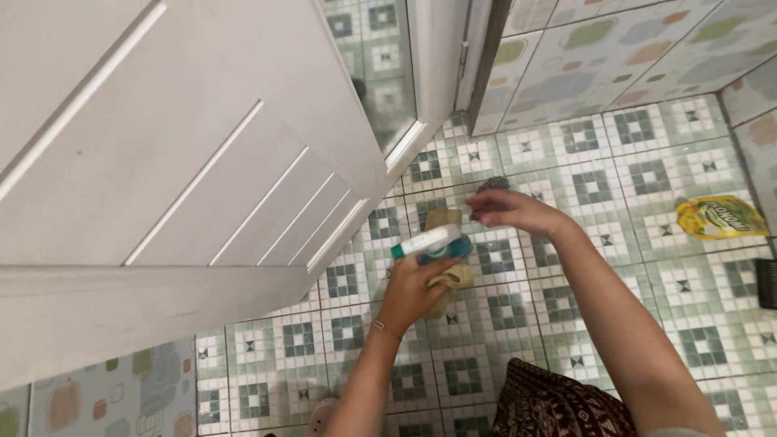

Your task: The person sprays cleaner on a white door with a glass panel, then wipes it with a cloth. They scrub the door frame with a steel wool pad, wipe again, and place the cleaning items on a mat. Finally, they pour liquid from a yellow packet into a purple scoop and dip the steel wool into a bucket of water.

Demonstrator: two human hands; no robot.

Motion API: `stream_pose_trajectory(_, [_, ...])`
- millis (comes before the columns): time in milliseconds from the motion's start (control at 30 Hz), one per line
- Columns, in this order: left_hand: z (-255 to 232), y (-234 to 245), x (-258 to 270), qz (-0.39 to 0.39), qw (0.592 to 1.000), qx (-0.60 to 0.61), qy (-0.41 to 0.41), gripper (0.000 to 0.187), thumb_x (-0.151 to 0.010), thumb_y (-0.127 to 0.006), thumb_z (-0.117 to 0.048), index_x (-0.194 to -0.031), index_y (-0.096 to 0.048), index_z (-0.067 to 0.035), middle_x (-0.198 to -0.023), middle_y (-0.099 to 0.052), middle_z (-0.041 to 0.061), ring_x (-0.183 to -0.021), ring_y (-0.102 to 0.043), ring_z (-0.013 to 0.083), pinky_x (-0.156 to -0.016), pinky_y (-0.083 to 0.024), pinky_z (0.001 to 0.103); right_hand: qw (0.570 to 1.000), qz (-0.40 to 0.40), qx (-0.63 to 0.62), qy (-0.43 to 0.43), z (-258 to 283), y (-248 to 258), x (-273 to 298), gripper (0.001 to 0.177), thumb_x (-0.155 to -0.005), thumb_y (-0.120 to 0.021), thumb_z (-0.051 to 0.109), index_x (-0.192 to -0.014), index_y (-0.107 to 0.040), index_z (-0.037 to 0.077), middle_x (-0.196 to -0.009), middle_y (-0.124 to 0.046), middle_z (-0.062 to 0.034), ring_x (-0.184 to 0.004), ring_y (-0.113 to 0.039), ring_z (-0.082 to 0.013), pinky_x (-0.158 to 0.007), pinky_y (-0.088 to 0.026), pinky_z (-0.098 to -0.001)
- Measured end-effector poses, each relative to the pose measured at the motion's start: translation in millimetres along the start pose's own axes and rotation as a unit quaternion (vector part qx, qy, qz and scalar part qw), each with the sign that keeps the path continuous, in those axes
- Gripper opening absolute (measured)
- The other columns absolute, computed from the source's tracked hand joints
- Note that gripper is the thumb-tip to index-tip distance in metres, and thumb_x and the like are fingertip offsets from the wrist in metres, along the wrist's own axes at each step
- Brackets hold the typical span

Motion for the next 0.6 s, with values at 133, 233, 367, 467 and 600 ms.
stream_pose_trajectory(133, [-6.9, 2.2, 4.3, 0.002, 0.999, 0.031, 0.021, 0.043, -0.079, -0.082, -0.013, -0.121, -0.077, -0.021, -0.106, -0.075, 0.011, -0.091, -0.073, 0.0273, -0.086, -0.06, 0.039, 0.931, -0.223, 0.287, -0.015, -56.8, -2.6, -21.1, 0.044, -0.081, -0.077, 0.019, -0.125, -0.071, 0.015, -0.123, -0.063, -0.0138, -0.113, -0.064, -0.0328, -0.099, -0.054, -0.0419])
stream_pose_trajectory(233, [-11.8, 0.8, 11.2, 0.011, 0.998, 0.01, 0.059, 0.042, -0.078, -0.085, -0.016, -0.119, -0.078, -0.021, -0.093, -0.076, 0.009, -0.078, -0.07, 0.025, -0.074, -0.058, 0.039, 0.838, -0.249, 0.48, 0.071, -78.2, -11.1, -43.2, 0.047, -0.077, -0.073, 0.01, -0.124, -0.071, 0.017, -0.123, -0.063, -0.0131, -0.11, -0.061, -0.0346, -0.092, -0.053, -0.0446])
stream_pose_trajectory(367, [-19.1, 4.1, 25.3, -0.065, 0.996, -0.05, -0.021, 0.049, -0.07, -0.085, -0.014, -0.118, -0.077, -0.019, -0.096, -0.072, 0.014, -0.08, -0.064, 0.0287, -0.067, -0.055, 0.038, 0.731, -0.224, 0.634, 0.117, -91.1, -20.3, -69.8, 0.023, -0.08, -0.066, 0.014, -0.102, -0.072, 0.015, -0.126, -0.063, -0.0107, -0.111, -0.059, -0.0341, -0.085, -0.05, -0.0483])
stream_pose_trajectory(467, [-16.7, 9.0, 29.8, 0.002, 0.996, 0.025, 0.085, 0.05, -0.076, -0.081, -0.009, -0.124, -0.076, -0.023, -0.101, -0.077, 0.008, -0.073, -0.067, 0.0225, -0.07, -0.056, 0.037, 0.744, -0.179, 0.64, 0.062, -105.0, -17.5, -73.5, 0.016, -0.086, -0.064, 0.015, -0.101, -0.07, 0.014, -0.125, -0.061, -0.0109, -0.116, -0.056, -0.0329, -0.09, -0.048, -0.0487])
stream_pose_trajectory(600, [-19.1, 13.8, 24.4, -0.027, 0.996, 0.004, 0.087, 0.051, -0.072, -0.084, -0.01, -0.121, -0.078, -0.024, -0.096, -0.07, 0.011, -0.076, -0.064, 0.0266, -0.07, -0.055, 0.038, 0.821, -0.259, 0.508, -0.03, -134.6, 6.8, -49.2, 0.021, -0.08, -0.068, 0.015, -0.101, -0.068, 0.011, -0.108, -0.067, -0.0123, -0.108, -0.062, -0.0338, -0.089, -0.05, -0.051])
Point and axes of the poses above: each hand's wrist, its own x-axis away from the middle knuckle, its own y-axis out of the back of the hand, z = x × y, the point moved 1 cm from there along -x, towards the middle knuckle
